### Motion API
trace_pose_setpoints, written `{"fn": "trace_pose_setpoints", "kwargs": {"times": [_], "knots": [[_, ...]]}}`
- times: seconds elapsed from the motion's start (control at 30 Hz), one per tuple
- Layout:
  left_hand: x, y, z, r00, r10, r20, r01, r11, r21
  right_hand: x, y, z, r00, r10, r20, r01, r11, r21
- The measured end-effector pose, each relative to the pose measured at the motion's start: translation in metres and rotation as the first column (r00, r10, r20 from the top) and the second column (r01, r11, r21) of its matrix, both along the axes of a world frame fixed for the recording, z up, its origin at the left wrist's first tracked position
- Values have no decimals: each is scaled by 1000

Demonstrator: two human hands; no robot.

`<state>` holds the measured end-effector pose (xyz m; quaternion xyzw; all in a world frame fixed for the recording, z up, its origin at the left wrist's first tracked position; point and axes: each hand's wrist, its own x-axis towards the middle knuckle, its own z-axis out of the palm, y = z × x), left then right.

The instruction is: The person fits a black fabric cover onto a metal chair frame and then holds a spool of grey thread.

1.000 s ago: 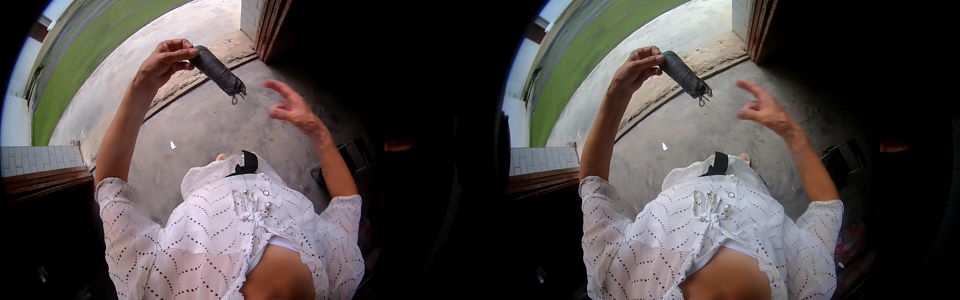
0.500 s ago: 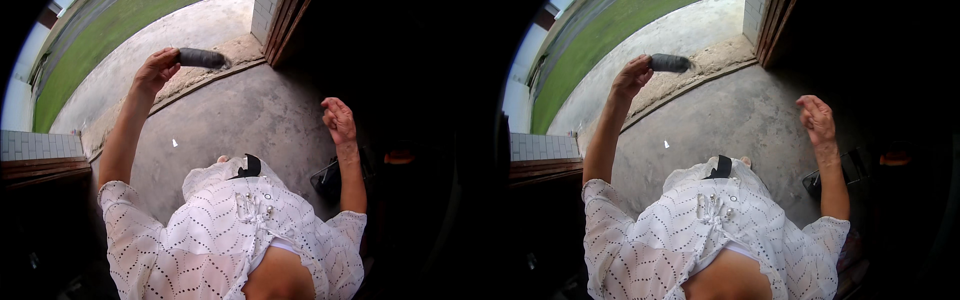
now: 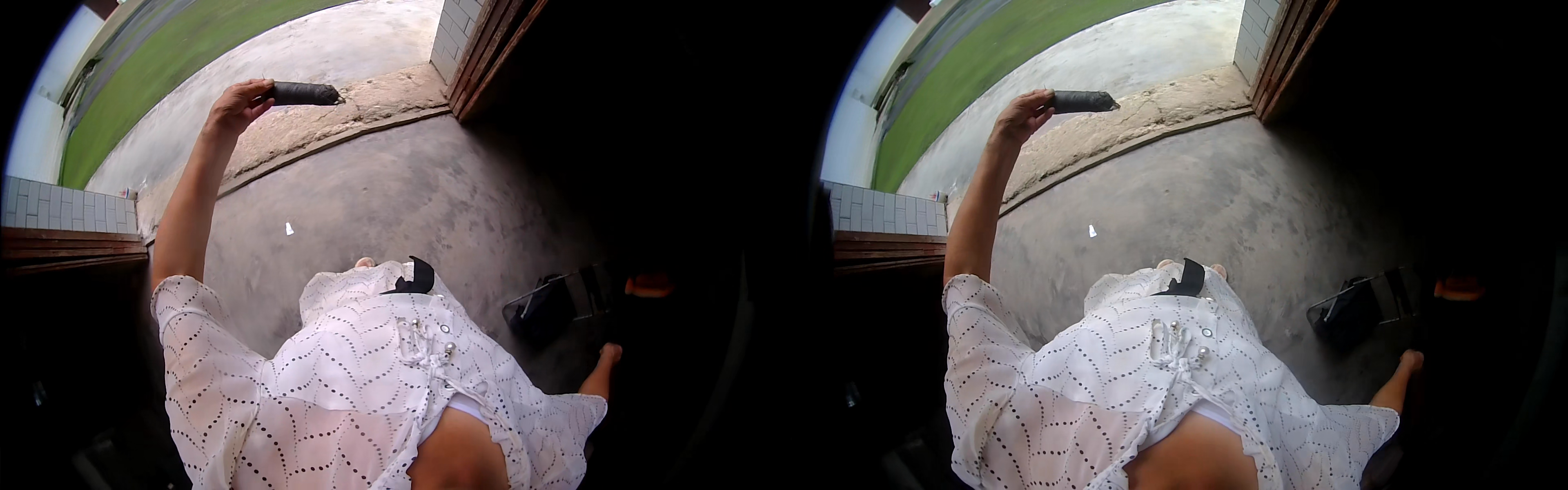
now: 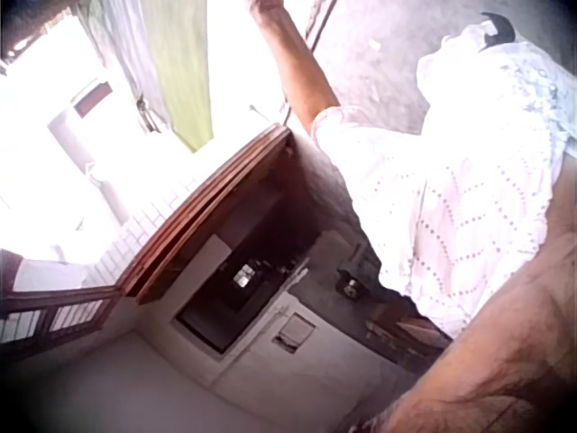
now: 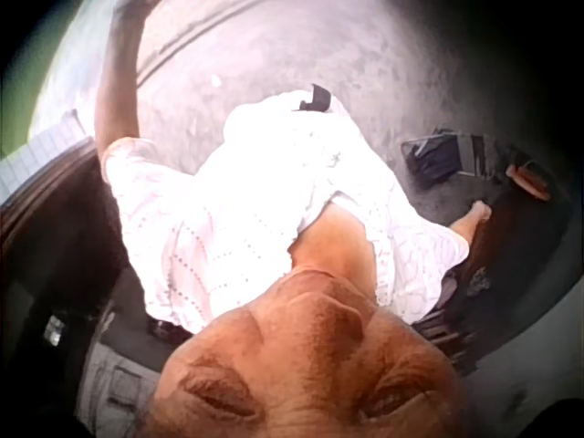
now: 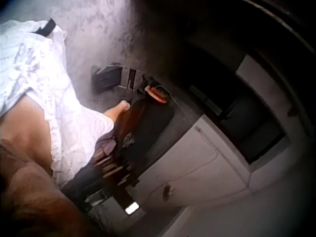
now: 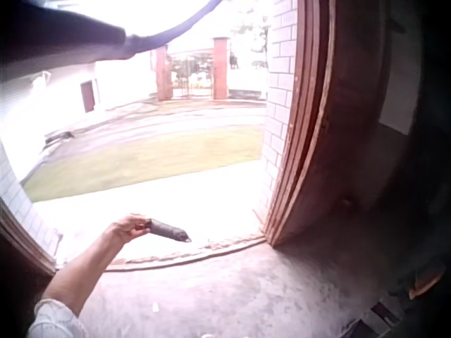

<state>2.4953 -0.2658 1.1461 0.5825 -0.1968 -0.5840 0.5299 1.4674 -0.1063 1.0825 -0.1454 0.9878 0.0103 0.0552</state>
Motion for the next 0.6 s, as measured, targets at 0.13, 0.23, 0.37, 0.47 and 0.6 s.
{"fn": "trace_pose_setpoints", "kwargs": {"times": [0.13, 0.23, 0.37, 0.47, 0.6], "knots": [[-10, -8, 13, 997, -61, 52, 61, 998, 3, 51, -16, -15, 830, 538, 148, -476, 542, 693], [-40, -21, 22, 992, -113, 56, 114, 993, -16, 128, -103, -48, 390, 919, 55, -917, 382, 114], [-95, -45, 44, 968, -241, 64, 244, 969, -43, 400, -192, -2, 52, 911, 409, -520, 375, -768], [-144, -63, 54, 953, -299, 37, 301, 952, -54, 531, -199, 54, -283, 841, 460, -258, 395, -882], [-178, -77, 55, 924, -383, -11, 382, 923, -43, 592, -191, 75, -492, 690, 531, -84, 569, -818]]}}
